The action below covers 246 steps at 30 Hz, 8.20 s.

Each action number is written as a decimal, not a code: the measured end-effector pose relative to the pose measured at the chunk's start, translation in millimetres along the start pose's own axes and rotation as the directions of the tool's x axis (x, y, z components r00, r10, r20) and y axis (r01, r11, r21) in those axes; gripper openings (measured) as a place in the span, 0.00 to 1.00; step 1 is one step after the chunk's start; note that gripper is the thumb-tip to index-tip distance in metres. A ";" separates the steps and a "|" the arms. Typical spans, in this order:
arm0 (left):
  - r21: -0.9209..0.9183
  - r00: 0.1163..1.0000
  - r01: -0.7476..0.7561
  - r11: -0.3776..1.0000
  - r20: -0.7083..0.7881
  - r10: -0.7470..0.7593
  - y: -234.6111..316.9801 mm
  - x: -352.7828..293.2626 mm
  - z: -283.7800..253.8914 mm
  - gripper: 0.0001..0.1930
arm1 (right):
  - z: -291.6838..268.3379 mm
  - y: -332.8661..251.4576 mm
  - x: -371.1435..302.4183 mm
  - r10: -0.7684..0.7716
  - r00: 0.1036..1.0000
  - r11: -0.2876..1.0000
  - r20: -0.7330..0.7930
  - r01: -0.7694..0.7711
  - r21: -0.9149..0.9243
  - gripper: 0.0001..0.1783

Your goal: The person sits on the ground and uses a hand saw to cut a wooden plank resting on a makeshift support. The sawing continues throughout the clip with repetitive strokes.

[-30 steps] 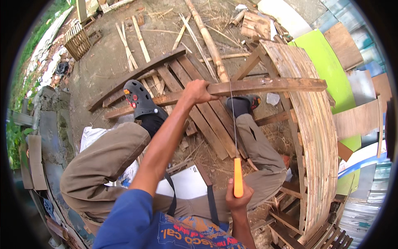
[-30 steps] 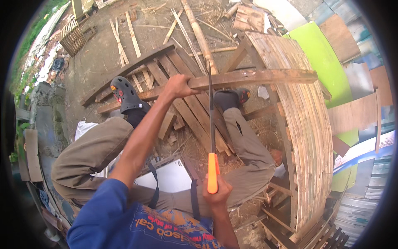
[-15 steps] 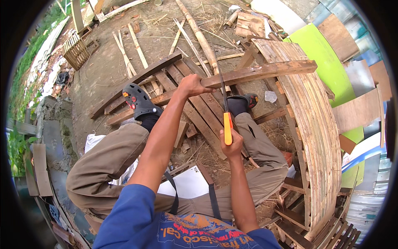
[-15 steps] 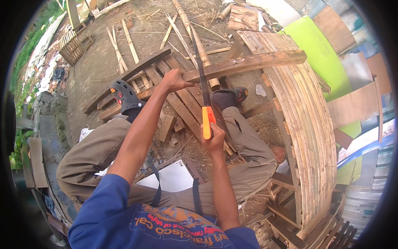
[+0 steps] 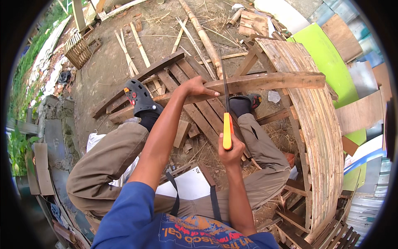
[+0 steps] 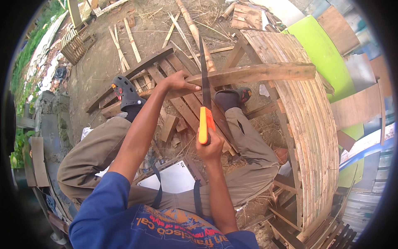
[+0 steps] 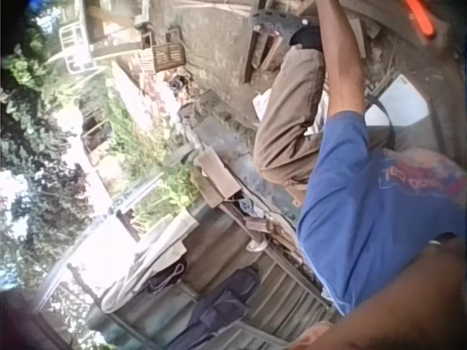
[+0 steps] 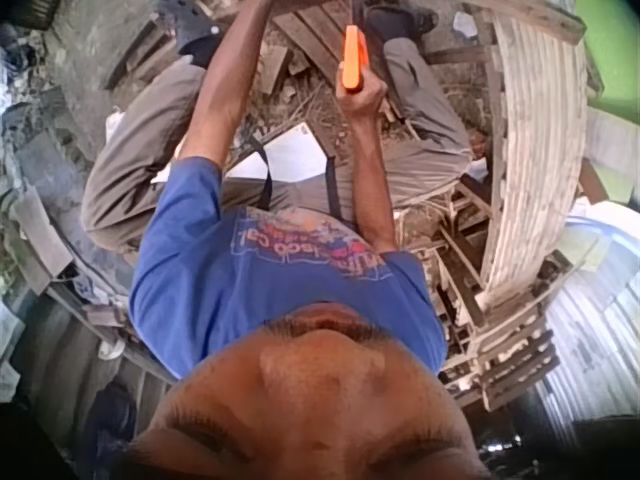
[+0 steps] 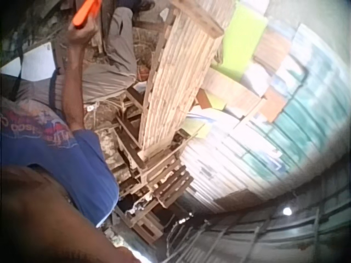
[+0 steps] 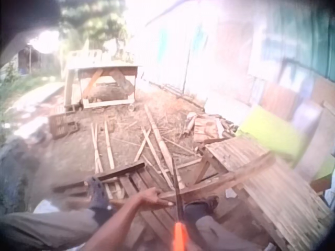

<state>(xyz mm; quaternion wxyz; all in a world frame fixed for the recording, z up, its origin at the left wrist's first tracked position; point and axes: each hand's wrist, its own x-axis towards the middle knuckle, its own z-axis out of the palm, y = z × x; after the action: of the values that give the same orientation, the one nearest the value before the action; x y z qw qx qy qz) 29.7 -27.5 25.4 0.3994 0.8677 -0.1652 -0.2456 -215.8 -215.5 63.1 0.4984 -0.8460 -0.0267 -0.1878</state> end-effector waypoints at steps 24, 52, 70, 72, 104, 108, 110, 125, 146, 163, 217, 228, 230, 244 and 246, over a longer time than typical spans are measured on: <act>0.087 0.923 0.227 0.970 -0.336 -0.186 -4.6 22.6 4.2 0.55 | -44.3 -30.6 -58.1 0.167 0.983 0.977 0.074 -0.155 -0.146 0.08; 0.120 0.869 0.141 0.983 -0.491 -0.064 -23.8 26.1 11.8 0.37 | -45.4 -60.1 -62.7 0.237 0.971 0.965 0.044 -0.230 -0.123 0.11; 0.157 0.814 0.097 0.983 -0.581 0.012 -0.1 -1.5 24.1 0.31 | 28.8 44.8 46.9 -0.076 0.997 0.997 -0.001 0.076 -0.020 0.10; 0.138 0.831 0.105 0.985 -0.556 -0.011 -0.7 5.7 21.3 0.30 | 15.4 30.6 54.8 0.070 0.992 0.998 0.109 -0.068 -0.018 0.09; 0.108 0.832 0.167 0.980 -0.548 -0.081 2.7 4.2 19.5 0.30 | 16.0 54.4 55.0 -0.080 0.993 0.996 0.091 0.082 -0.016 0.08; 0.085 0.857 0.184 0.979 -0.502 -0.117 -10.0 26.9 13.6 0.33 | 17.0 38.4 61.8 0.009 0.997 0.998 0.080 -0.004 -0.062 0.08; 0.097 0.879 0.208 0.973 -0.455 -0.143 -17.5 31.1 9.2 0.34 | 14.1 9.3 47.7 -0.012 0.999 0.982 0.044 0.020 -0.186 0.11; 0.113 0.865 0.219 0.969 -0.482 -0.139 -8.8 16.1 23.8 0.33 | -32.7 -63.3 11.9 0.238 0.971 0.944 -0.005 -0.232 -0.236 0.08; 0.541 0.841 0.248 0.803 -0.532 0.099 -102.1 -56.7 23.0 0.43 | 20.8 99.5 12.2 -0.104 0.993 0.994 0.063 0.101 0.047 0.05; 0.478 0.836 0.421 0.771 -0.534 -0.125 -57.6 -81.6 56.1 0.41 | -40.0 79.0 22.6 -0.057 0.998 0.991 0.007 0.056 0.125 0.10; 0.261 0.895 0.154 0.953 -0.445 -0.023 58.4 -21.1 44.5 0.27 | -106.8 -11.2 -98.9 0.136 0.986 0.970 0.097 -0.113 -0.216 0.07; 0.226 0.926 0.187 0.956 -0.366 -0.095 49.7 -1.7 16.1 0.30 | -103.3 0.3 -29.1 0.076 0.988 0.988 0.135 -0.057 -0.145 0.09; 0.145 0.968 0.131 0.981 -0.232 -0.095 44.9 -1.6 10.1 0.29 | -98.4 22.3 -46.0 0.031 0.989 0.992 0.144 -0.013 -0.125 0.08; -0.162 0.995 -0.006 0.987 0.093 0.021 30.0 -11.7 33.4 0.26 | -79.2 29.2 -116.6 -0.003 0.978 1.000 0.211 0.003 0.002 0.08; -0.043 0.998 -0.065 0.997 0.017 0.066 44.4 -15.9 34.7 0.30 | -74.7 72.8 -127.4 0.001 0.970 1.000 0.244 0.004 -0.022 0.09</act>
<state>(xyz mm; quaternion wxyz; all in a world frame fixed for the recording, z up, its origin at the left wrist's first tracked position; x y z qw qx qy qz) -6.7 -68.9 45.0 0.4238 0.8509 -0.1919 -0.2439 -338.9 -297.7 -9.1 0.4815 -0.8682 -0.0863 -0.0831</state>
